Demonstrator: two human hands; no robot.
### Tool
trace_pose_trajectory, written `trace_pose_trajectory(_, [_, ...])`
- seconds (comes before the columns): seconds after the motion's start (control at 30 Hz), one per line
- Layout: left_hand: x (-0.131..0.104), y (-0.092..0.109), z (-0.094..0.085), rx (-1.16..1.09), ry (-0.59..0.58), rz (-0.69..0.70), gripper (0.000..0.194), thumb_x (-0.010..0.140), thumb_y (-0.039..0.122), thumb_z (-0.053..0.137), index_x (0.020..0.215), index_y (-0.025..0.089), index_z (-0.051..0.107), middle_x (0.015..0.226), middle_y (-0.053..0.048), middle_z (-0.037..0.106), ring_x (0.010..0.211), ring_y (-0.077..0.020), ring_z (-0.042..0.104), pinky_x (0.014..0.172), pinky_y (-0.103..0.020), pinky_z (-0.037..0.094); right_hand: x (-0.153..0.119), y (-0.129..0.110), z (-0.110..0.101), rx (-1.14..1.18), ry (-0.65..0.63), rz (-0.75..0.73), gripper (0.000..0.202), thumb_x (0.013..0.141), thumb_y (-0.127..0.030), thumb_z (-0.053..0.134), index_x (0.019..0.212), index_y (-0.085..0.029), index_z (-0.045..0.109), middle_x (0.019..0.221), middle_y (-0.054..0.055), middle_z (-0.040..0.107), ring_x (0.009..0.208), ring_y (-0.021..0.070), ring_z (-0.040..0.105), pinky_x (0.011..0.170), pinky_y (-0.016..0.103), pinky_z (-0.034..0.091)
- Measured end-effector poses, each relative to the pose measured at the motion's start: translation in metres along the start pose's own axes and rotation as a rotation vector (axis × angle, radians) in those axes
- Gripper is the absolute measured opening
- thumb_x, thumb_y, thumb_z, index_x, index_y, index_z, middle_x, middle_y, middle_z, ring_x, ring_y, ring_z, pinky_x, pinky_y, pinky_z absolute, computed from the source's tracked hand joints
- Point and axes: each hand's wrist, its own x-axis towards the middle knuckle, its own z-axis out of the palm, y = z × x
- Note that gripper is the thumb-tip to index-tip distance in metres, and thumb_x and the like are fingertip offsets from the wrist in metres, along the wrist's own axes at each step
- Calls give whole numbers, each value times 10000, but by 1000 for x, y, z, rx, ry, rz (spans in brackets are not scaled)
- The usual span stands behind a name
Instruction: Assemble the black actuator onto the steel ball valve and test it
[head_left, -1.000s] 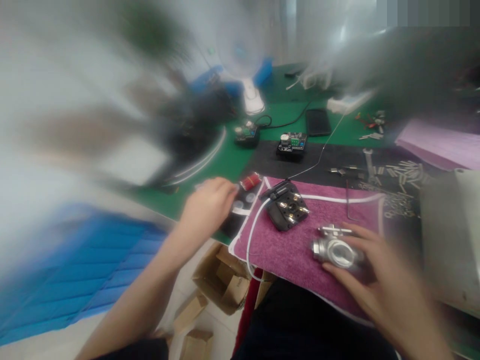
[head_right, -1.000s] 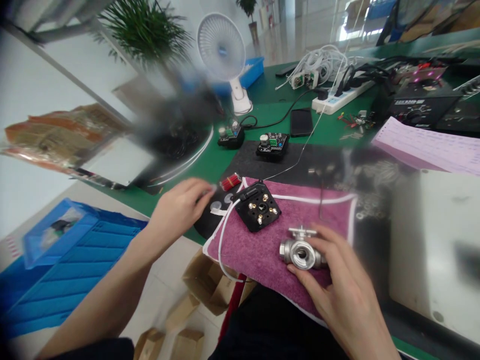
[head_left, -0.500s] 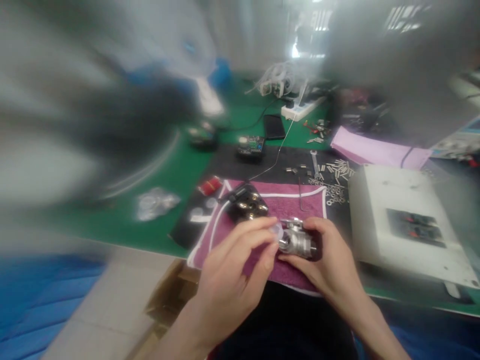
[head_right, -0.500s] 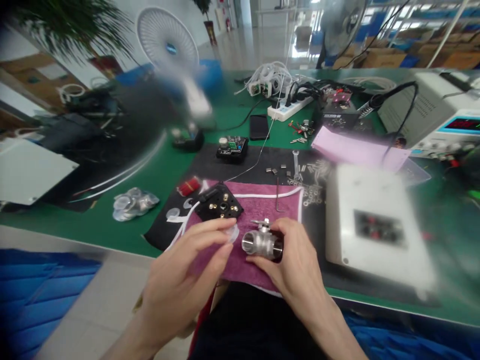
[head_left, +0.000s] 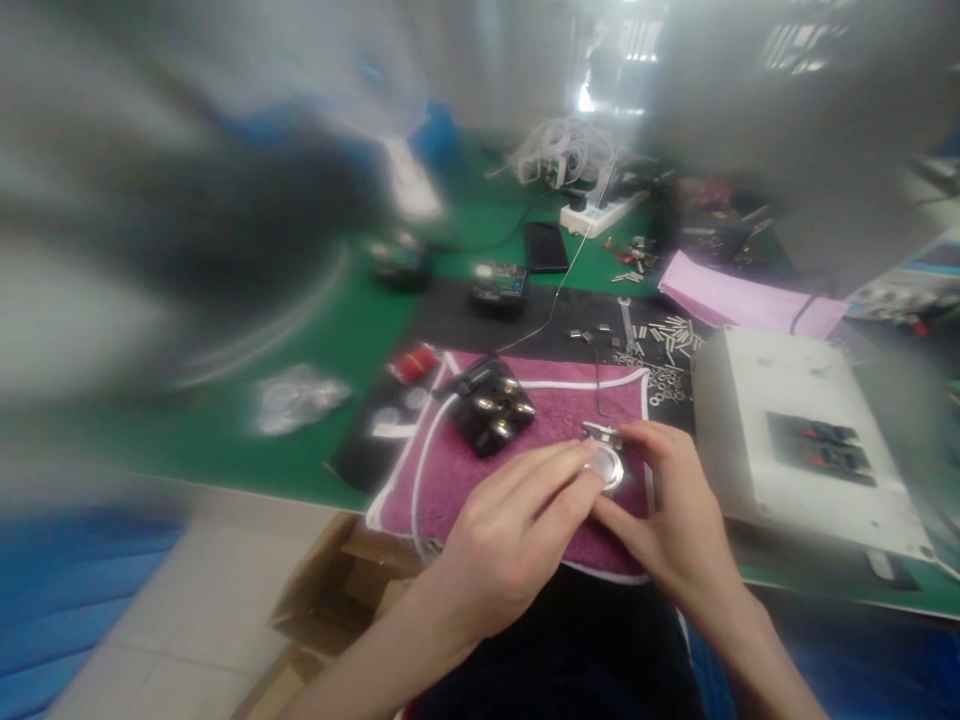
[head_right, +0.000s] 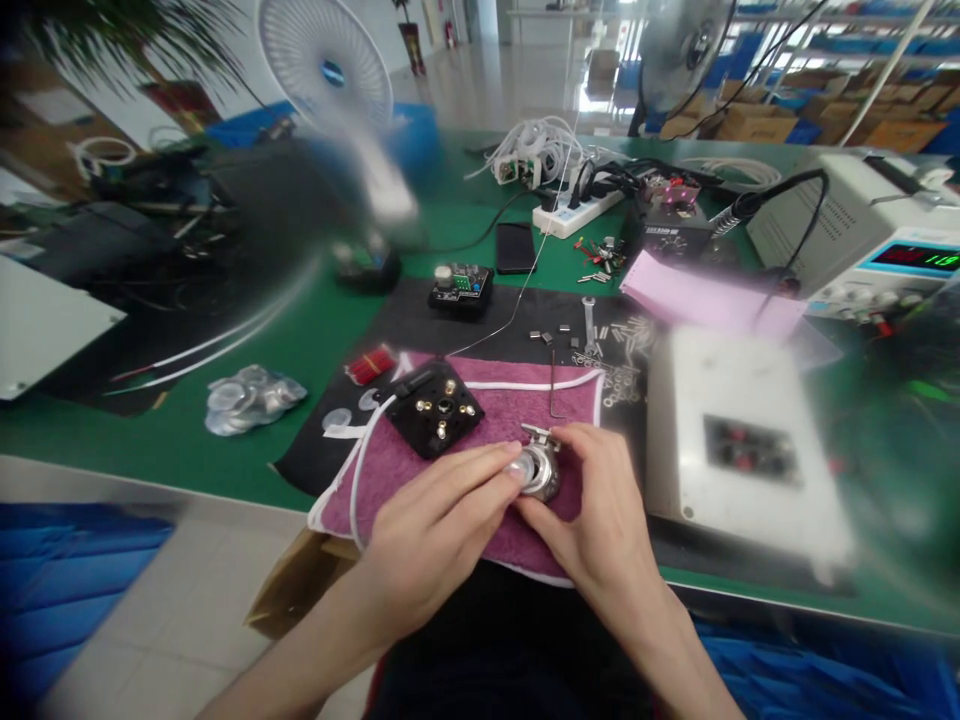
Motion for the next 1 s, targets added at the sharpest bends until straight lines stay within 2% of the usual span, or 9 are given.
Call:
trace_pose_trajectory(0.13, [12, 2, 4, 118, -139, 147, 404, 1062, 150, 503, 1462, 105, 537, 1506, -113, 557, 1437, -246, 498, 1245, -409, 459, -6, 6, -3, 23, 6, 39, 532, 918, -261, 742, 1390, -199, 504, 1303, 106, 578, 1209, 245, 561, 1046, 426, 492])
trace_pose_trajectory(0.3, [19, 0, 4, 289, -220, 283, 423, 1078, 227, 439, 1461, 75, 537, 1508, -158, 539, 1393, -320, 527, 1168, -479, 514, -15, 6, -11, 59, -29, 66, 567, 936, -243, 729, 1453, -226, 497, 1403, 99, 558, 1324, 230, 529, 1163, 401, 451])
trace_pose_trajectory(0.37, [21, -3, 3, 340, -241, 319, 423, 1073, 246, 459, 1452, 81, 546, 1495, -159, 548, 1371, -335, 541, 1144, -495, 526, -20, 2, -18, 198, -85, 154, 564, 946, -219, 707, 1471, -246, 503, 1505, 94, 506, 1422, 246, 479, 1241, 419, 400])
trace_pose_trajectory(0.47, [22, -9, 1, 361, -263, 368, 428, 1064, 240, 472, 1459, 93, 544, 1503, -156, 538, 1373, -348, 537, 1135, -497, 531, -25, -5, -26, 592, -90, 348, 519, 975, -250, 672, 1469, -260, 510, 1619, 94, 408, 1513, 290, 403, 1282, 459, 368])
trace_pose_trajectory(0.57, [20, -13, 1, 343, -246, 394, 440, 1055, 203, 454, 1477, 107, 534, 1521, -153, 525, 1381, -344, 533, 1149, -498, 520, -22, -12, -23, 793, 9, 462, 429, 1008, -333, 646, 1419, -261, 545, 1592, 101, 457, 1476, 302, 465, 1227, 442, 448])
trace_pose_trajectory(0.63, [18, -15, 3, 318, -218, 389, 440, 1062, 201, 425, 1475, 108, 541, 1513, -151, 535, 1374, -331, 543, 1157, -486, 516, -16, -17, -16, 719, 38, 514, 367, 1035, -366, 613, 1387, -269, 580, 1498, 87, 557, 1374, 258, 570, 1156, 366, 514])
trace_pose_trajectory(0.73, [18, -14, 5, 289, -164, 373, 430, 1072, 211, 386, 1443, 115, 581, 1473, -144, 576, 1343, -308, 575, 1129, -447, 542, -11, -24, -6, 575, 36, 566, 356, 1051, -414, 582, 1374, -269, 613, 1400, 74, 631, 1251, 217, 644, 1136, 320, 513])
trace_pose_trajectory(0.9, [22, -13, 8, 271, -52, 396, 392, 1049, 216, 439, 1363, 114, 652, 1391, -129, 638, 1299, -281, 610, 1066, -378, 587, -11, -23, -2, 718, 66, 785, 446, 1001, -476, 634, 1396, -275, 590, 1450, 98, 610, 1271, 269, 648, 1043, 324, 573])
trace_pose_trajectory(1.0, [24, -15, 11, 281, -10, 409, 353, 1021, 236, 508, 1304, 139, 696, 1351, -94, 665, 1286, -256, 618, 1092, -339, 571, -14, -13, 0, 812, 56, 733, 388, 989, -399, 660, 1351, -264, 626, 1388, 109, 657, 1214, 245, 691, 941, 244, 603])
